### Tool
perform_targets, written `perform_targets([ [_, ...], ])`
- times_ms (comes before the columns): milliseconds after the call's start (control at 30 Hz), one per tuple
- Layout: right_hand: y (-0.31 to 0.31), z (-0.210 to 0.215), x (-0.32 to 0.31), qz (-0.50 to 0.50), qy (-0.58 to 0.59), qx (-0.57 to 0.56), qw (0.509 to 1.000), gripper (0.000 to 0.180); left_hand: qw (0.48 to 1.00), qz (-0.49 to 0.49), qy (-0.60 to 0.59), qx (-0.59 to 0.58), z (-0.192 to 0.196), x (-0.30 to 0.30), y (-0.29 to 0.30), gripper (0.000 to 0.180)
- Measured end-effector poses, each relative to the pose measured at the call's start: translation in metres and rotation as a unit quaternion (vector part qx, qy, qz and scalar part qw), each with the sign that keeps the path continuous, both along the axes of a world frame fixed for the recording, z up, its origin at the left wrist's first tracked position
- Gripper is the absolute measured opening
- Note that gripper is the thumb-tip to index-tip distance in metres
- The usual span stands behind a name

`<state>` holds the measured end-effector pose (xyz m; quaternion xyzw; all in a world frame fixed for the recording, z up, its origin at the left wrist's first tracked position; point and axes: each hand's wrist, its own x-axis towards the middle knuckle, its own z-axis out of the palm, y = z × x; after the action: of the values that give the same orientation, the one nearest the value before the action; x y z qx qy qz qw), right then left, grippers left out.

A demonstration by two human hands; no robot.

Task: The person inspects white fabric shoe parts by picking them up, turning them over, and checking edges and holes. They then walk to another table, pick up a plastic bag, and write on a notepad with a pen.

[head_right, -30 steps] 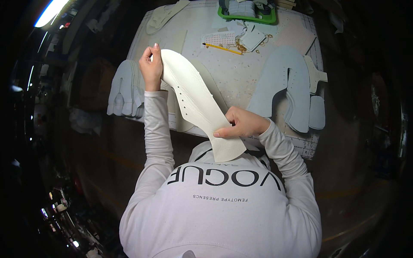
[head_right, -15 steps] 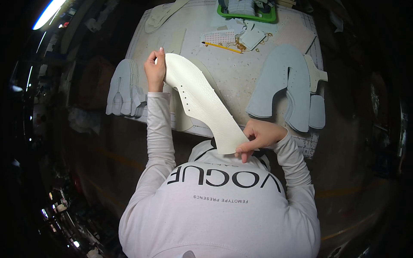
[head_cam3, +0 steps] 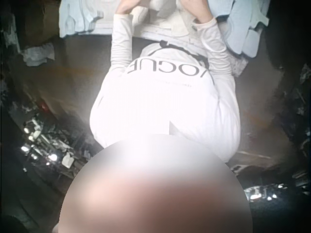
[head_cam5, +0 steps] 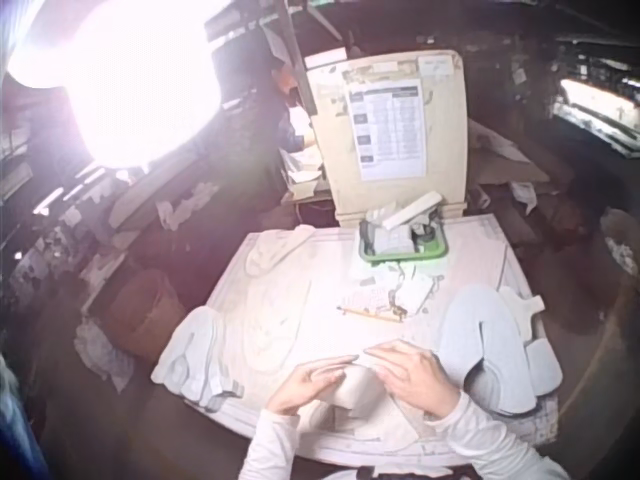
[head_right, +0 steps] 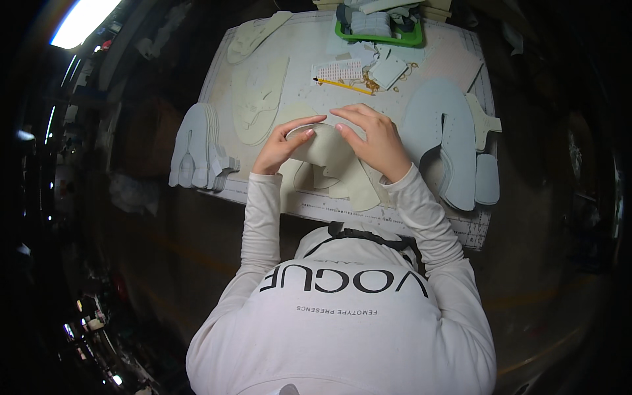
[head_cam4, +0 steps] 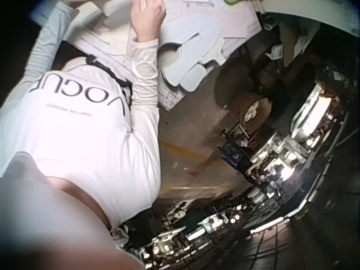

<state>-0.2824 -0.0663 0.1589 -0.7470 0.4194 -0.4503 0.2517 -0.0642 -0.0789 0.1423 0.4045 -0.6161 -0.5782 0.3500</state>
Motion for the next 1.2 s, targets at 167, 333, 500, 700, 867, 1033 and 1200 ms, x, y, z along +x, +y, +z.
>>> perform_targets([
  [167, -0.005, 0.002, 0.024, 0.105, -0.063, 0.087, 0.989, 0.019, 0.998, -0.019, -0.045, 0.034, 0.024, -0.016, 0.004, 0.019],
  [333, -0.005, 0.010, 0.026, -0.031, -0.028, -0.004, 0.999, 0.016, 0.998, 0.031, -0.010, 0.046, 0.021, -0.028, 0.013, 0.018],
  [500, -0.025, 0.016, 0.020, -0.117, 0.004, -0.014, 0.993, 0.020, 0.996, 0.023, -0.032, 0.082, 0.019, -0.029, 0.022, 0.020],
  [700, -0.050, 0.016, 0.018, -0.171, -0.002, -0.042, 0.984, 0.026, 0.994, 0.028, 0.011, 0.102, 0.019, -0.029, 0.042, 0.022],
  [867, -0.068, 0.020, 0.010, -0.193, 0.033, -0.044, 0.980, 0.028, 0.992, 0.018, 0.015, 0.122, 0.017, -0.026, 0.059, 0.022],
  [1033, -0.082, 0.027, 0.006, -0.214, 0.032, -0.057, 0.975, 0.030, 0.987, 0.016, -0.014, 0.162, 0.015, -0.024, 0.073, 0.021],
  [1200, -0.096, 0.032, -0.001, -0.225, 0.073, -0.033, 0.971, 0.032, 0.977, -0.010, 0.095, 0.190, 0.020, -0.027, 0.086, 0.020],
])
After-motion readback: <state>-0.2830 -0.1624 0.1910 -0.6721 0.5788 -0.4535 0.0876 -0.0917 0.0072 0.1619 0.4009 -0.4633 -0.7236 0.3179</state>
